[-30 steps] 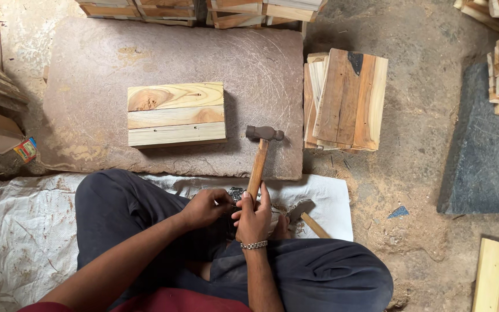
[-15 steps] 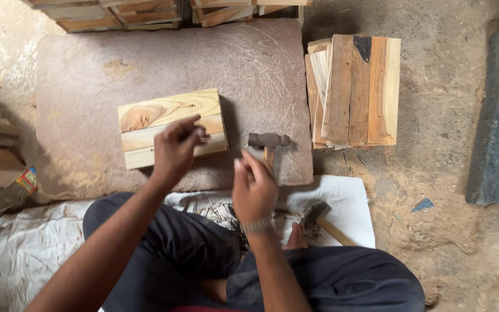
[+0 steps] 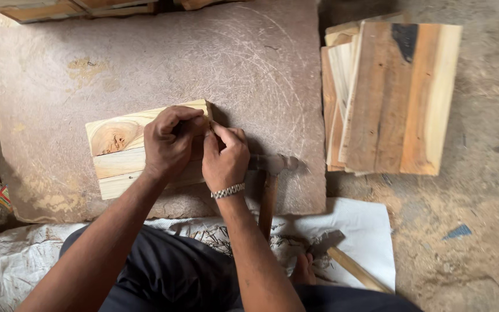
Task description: The person assembles small wooden boxes by hammering nails into wooden frames and attaching wooden planks. The person uses a hammer to secure the pieces together and stacks the completed boxes.
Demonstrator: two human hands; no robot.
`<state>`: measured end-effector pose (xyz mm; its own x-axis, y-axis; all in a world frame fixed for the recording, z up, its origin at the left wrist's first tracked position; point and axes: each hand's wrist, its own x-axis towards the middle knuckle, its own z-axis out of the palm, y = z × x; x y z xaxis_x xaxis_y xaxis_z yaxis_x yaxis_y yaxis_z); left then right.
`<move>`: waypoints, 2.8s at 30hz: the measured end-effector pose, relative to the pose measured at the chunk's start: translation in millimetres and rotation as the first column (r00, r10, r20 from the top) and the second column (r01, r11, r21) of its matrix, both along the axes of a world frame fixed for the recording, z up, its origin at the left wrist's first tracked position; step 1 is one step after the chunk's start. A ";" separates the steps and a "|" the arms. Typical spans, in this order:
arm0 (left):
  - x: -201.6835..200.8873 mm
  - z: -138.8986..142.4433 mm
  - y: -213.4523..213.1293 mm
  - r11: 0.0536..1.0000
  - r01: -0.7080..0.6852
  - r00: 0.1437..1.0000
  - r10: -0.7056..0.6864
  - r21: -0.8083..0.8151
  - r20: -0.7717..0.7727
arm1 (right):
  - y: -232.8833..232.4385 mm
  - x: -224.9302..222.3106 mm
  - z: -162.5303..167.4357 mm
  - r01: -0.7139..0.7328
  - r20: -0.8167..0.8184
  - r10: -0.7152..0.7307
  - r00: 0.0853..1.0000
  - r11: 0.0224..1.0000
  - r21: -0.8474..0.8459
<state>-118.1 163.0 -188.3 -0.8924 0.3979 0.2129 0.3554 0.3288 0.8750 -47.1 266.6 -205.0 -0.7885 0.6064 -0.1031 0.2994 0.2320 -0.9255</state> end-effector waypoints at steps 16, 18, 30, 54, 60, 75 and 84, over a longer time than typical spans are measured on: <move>-3.9 -6.4 5.0 0.992 -0.054 0.979 0.029 -0.117 -0.202 | 20.3 70.8 47.5 0.029 0.038 -0.027 0.999 0.998 -0.050; -5.4 -8.1 6.7 0.993 -0.051 0.984 0.031 -0.111 -0.173 | 21.0 98.1 50.0 0.122 -0.053 -0.121 0.991 0.992 0.015; -10.2 -32.4 5.8 0.989 -0.055 0.983 0.029 -0.138 -0.183 | 2.7 180.7 18.9 0.179 0.218 -0.159 0.963 0.981 -0.074; 65.7 21.3 -187.6 0.822 -0.557 0.717 0.546 -0.114 0.434 | -59.6 -6.1 56.4 -0.638 0.344 0.676 0.652 0.244 0.730; 59.5 22.4 -188.4 0.937 -0.274 0.674 0.349 -0.217 0.651 | -117.8 -45.0 34.2 -0.790 0.593 0.591 0.546 0.127 0.600; 58.8 34.8 -195.3 0.943 -0.328 0.724 0.292 -0.060 0.624 | -108.1 -43.9 21.0 -0.833 0.689 0.539 0.484 0.043 0.552; 41.4 57.8 -167.4 0.702 -0.540 0.827 0.544 0.464 0.140 | -91.0 -46.5 -9.7 -0.800 0.693 0.507 0.513 -0.012 0.600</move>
